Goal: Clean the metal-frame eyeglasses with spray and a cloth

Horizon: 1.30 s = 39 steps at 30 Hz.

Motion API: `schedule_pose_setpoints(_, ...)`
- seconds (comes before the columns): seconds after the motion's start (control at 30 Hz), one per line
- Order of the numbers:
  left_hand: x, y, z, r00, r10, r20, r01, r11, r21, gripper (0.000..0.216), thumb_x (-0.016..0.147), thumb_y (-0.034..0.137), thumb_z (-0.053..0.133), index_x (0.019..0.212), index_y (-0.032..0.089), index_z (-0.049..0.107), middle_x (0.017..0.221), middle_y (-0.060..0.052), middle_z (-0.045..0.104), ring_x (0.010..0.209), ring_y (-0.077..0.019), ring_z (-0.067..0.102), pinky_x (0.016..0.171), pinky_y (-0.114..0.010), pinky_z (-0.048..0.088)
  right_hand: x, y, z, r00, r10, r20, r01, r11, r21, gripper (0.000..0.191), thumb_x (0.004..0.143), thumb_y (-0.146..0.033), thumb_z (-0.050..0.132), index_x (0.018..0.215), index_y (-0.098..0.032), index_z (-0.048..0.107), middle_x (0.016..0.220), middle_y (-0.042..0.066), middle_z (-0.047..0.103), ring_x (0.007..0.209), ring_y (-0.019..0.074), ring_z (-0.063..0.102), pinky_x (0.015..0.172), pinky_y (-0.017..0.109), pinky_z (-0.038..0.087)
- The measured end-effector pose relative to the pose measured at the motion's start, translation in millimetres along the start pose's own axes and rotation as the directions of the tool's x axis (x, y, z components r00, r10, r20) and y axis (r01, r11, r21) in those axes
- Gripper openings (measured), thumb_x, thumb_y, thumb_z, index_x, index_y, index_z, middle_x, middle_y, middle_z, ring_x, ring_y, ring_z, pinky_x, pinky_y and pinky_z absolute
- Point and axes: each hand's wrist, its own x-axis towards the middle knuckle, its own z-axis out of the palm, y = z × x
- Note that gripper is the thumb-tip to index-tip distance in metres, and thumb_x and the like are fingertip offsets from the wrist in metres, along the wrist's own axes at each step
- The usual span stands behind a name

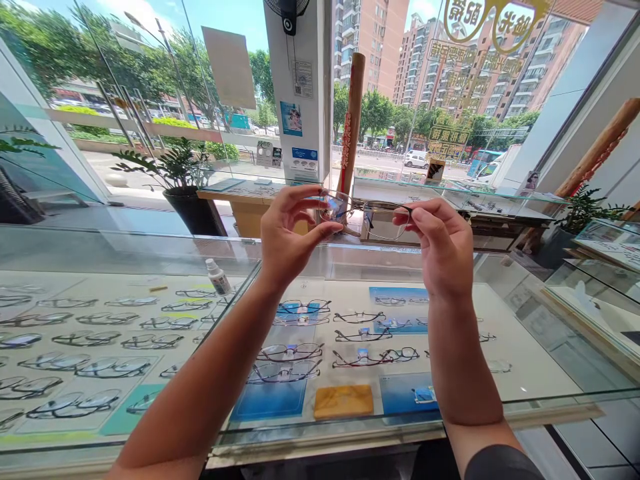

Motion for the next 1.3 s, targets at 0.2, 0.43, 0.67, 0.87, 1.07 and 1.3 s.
schedule_pose_setpoints(0.2, -0.5, -1.2, -0.1, 0.999, 0.034, 0.01, -0.034, 0.999, 0.03, 0.066, 0.079, 0.061, 0.1, 0.129, 0.026, 0.075, 0.124, -0.009, 0.082, 0.116, -0.0245, 0.081, 0.086, -0.032, 0.065, -0.1, -0.2, 1.0, 1.0, 0.002, 0.006, -0.003, 0.999, 0.054, 0.012, 0.095, -0.038, 0.074, 0.095, -0.027, 0.078, 0.092, 0.002, 0.079, 0.09, 0.0212, 0.076, 0.094, 0.043, 0.062)
schedule_pose_setpoints(0.43, -1.2, -6.6, 2.3, 0.998, 0.055, 0.025, -0.052, 0.994, -0.094, 0.065, 0.077, 0.054, 0.104, 0.129, 0.027, 0.076, 0.124, -0.007, 0.082, 0.118, -0.0248, 0.081, 0.103, -0.036, 0.067, 1.1, -3.6, 5.3, 0.999, 0.036, 0.012, -0.038, 0.992, 0.121, 0.009, 0.09, -0.035, 0.074, 0.091, -0.027, 0.078, 0.09, 0.002, 0.08, 0.086, 0.0203, 0.075, 0.091, 0.042, 0.063)
schedule_pose_setpoints(0.67, 3.8, -2.0, -2.9, 0.993, 0.008, 0.115, 0.004, 0.994, -0.107, 0.067, 0.08, 0.06, 0.1, 0.13, 0.026, 0.071, 0.134, -0.011, 0.08, 0.124, -0.029, 0.081, 0.11, -0.043, 0.069, 7.9, 4.7, -4.3, 0.991, 0.085, 0.101, -0.089, 0.995, 0.039, 0.012, 0.09, -0.034, 0.067, 0.091, -0.027, 0.076, 0.095, 0.003, 0.079, 0.09, 0.0218, 0.076, 0.091, 0.044, 0.062)
schedule_pose_setpoints(0.87, 2.4, 17.9, -9.3, 0.965, 0.096, 0.244, -0.114, 0.992, 0.06, 0.066, 0.08, 0.052, 0.102, 0.132, 0.024, 0.073, 0.132, -0.012, 0.082, 0.121, -0.0273, 0.082, 0.114, -0.042, 0.067, 7.1, 2.6, -7.7, 0.96, -0.035, 0.279, 0.117, 0.952, -0.282, 0.013, 0.095, -0.036, 0.076, 0.103, -0.028, 0.082, 0.114, 0.003, 0.082, 0.114, 0.0242, 0.073, 0.106, 0.045, 0.055)
schedule_pose_setpoints(1.07, 0.3, 31.2, -8.1, 0.939, 0.063, 0.337, -0.098, 0.991, 0.087, 0.068, 0.08, 0.052, 0.102, 0.134, 0.023, 0.073, 0.131, -0.012, 0.082, 0.12, -0.0289, 0.083, 0.113, -0.043, 0.069, 5.7, 6.5, -5.9, 0.931, 0.01, 0.366, 0.114, 0.942, -0.316, 0.008, 0.098, -0.033, 0.076, 0.095, -0.026, 0.079, 0.108, 0.004, 0.082, 0.109, 0.0238, 0.073, 0.106, 0.046, 0.054)
schedule_pose_setpoints(1.3, 4.9, 33.9, -12.0, 0.921, 0.02, 0.388, -0.016, 1.0, -0.012, 0.067, 0.077, 0.046, 0.105, 0.131, 0.024, 0.073, 0.132, -0.013, 0.082, 0.122, -0.0307, 0.082, 0.113, -0.046, 0.069, 12.4, 14.9, -12.9, 0.888, 0.143, 0.437, -0.018, 0.961, -0.277, 0.014, 0.096, -0.041, 0.08, 0.091, -0.028, 0.081, 0.106, 0.002, 0.083, 0.105, 0.0218, 0.073, 0.102, 0.045, 0.055)
